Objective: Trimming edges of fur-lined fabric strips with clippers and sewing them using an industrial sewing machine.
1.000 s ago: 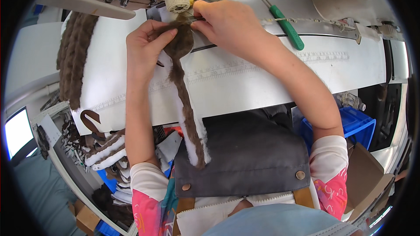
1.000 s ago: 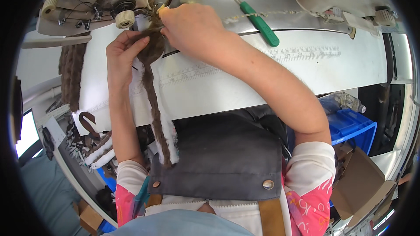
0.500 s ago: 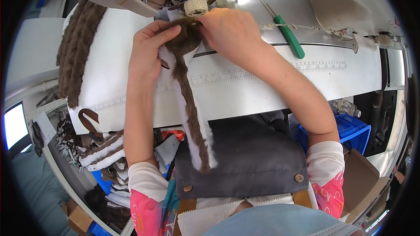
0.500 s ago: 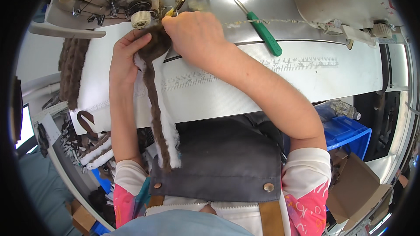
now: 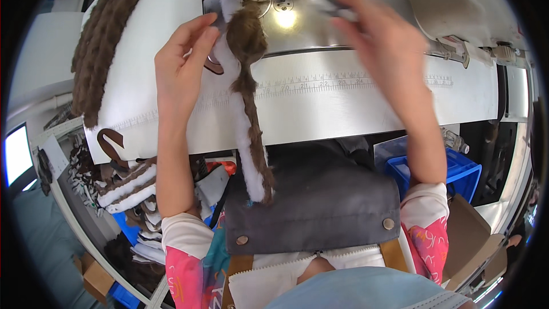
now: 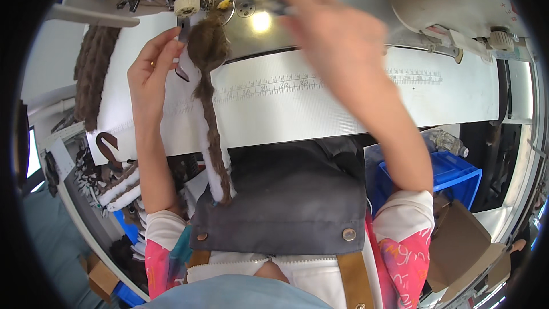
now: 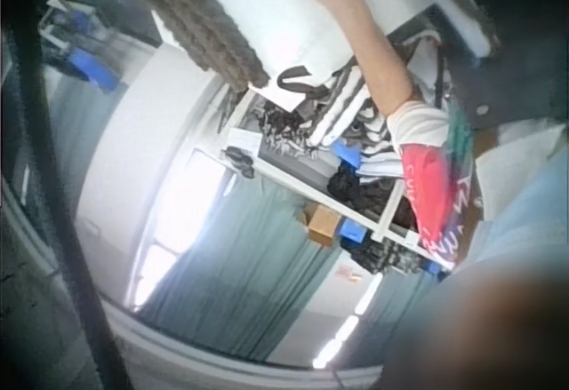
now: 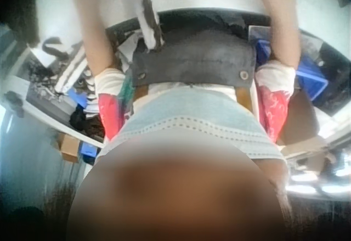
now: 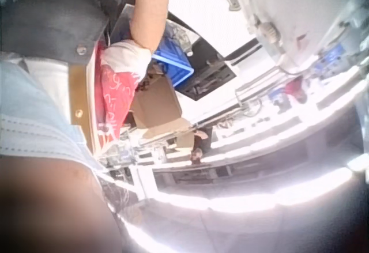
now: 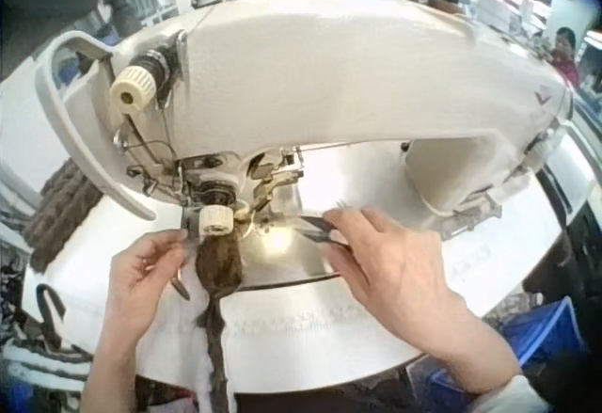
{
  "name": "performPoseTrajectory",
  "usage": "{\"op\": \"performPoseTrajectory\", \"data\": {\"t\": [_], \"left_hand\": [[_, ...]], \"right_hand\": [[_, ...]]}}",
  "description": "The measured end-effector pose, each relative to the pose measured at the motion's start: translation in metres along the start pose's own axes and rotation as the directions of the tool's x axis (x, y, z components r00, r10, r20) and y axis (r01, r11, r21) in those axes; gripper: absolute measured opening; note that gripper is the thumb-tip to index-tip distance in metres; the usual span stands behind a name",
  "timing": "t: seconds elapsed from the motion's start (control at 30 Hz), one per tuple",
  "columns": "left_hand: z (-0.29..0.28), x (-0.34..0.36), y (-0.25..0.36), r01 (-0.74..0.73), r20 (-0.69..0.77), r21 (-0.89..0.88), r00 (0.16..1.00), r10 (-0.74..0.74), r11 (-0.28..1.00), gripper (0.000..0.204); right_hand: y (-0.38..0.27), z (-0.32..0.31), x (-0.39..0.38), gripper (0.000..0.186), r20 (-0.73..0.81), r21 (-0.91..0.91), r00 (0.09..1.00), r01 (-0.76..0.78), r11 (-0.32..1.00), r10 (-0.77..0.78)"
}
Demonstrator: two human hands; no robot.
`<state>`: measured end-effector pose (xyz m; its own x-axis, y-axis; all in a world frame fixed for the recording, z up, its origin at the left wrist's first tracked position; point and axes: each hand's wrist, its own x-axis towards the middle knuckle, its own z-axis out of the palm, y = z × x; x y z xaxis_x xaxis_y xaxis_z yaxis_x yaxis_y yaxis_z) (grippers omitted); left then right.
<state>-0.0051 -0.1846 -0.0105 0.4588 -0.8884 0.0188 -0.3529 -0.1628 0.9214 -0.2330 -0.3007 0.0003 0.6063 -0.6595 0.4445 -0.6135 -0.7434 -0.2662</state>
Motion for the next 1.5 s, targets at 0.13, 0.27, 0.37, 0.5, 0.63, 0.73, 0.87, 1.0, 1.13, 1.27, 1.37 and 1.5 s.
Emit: {"op": "performPoseTrajectory", "data": {"t": [0.13,0.27,0.37,0.5,0.63,0.73,0.87,1.0,1.13,1.27,1.37,1.5], "left_hand": [[-0.005,-0.026,-0.012,0.122,0.000,-0.273,0.992,-0.127,0.954,0.033],[0.001,-0.036,-0.017,0.103,-0.001,-0.283,0.994,-0.107,0.954,0.032],[0.002,-0.042,-0.023,0.089,-0.016,-0.311,0.995,-0.099,0.946,0.031],[0.003,-0.042,-0.026,-0.004,-0.032,-0.221,0.999,-0.003,0.975,0.031],[-0.012,-0.029,0.003,-0.541,0.283,0.218,0.832,0.478,0.812,0.038],[-0.022,-0.006,0.006,-0.636,0.495,0.395,0.755,0.430,0.662,0.037],[-0.027,0.017,0.019,-0.705,0.697,0.432,0.656,0.288,0.562,0.027],[-0.025,0.027,0.010,-0.560,0.764,0.148,0.588,0.265,0.815,0.018],[-0.022,0.034,0.015,-0.411,0.822,0.099,0.546,0.158,0.906,0.017],[-0.033,0.045,0.018,-0.358,0.864,0.141,0.499,0.062,0.923,0.017],[-0.027,0.036,0.017,-0.538,0.858,0.093,0.471,0.207,0.838,0.017],[-0.020,0.026,0.020,-0.585,0.794,0.168,0.557,0.243,0.793,0.018]], "right_hand": [[0.050,-0.008,-0.025,0.023,-0.083,-0.147,0.996,-0.057,0.988,0.045],[0.063,0.005,-0.024,0.025,-0.246,-0.459,0.933,0.124,0.880,-0.261],[0.002,-0.003,-0.053,0.023,-0.048,-0.095,0.978,0.198,0.976,-0.203],[-0.055,0.010,-0.063,0.016,0.232,0.470,0.956,0.054,0.881,-0.182],[-0.050,0.046,-0.018,0.015,-0.061,0.394,0.939,0.335,0.856,-0.340],[-0.052,0.065,-0.005,0.016,-0.013,0.448,0.900,0.394,0.802,-0.435],[-0.048,0.074,0.003,0.018,0.050,0.591,0.895,0.332,0.736,-0.444],[-0.044,0.063,0.005,0.014,0.237,0.785,0.910,0.027,0.619,-0.341],[-0.038,0.059,0.007,0.012,0.163,0.733,0.871,0.206,0.648,-0.463],[-0.037,0.063,0.004,0.011,0.091,0.734,0.882,0.254,0.630,-0.462],[-0.034,0.067,-0.003,0.015,0.049,0.609,0.847,0.395,0.688,-0.529],[-0.037,0.045,-0.022,0.030,0.017,0.397,0.852,0.475,0.785,-0.524]]}}
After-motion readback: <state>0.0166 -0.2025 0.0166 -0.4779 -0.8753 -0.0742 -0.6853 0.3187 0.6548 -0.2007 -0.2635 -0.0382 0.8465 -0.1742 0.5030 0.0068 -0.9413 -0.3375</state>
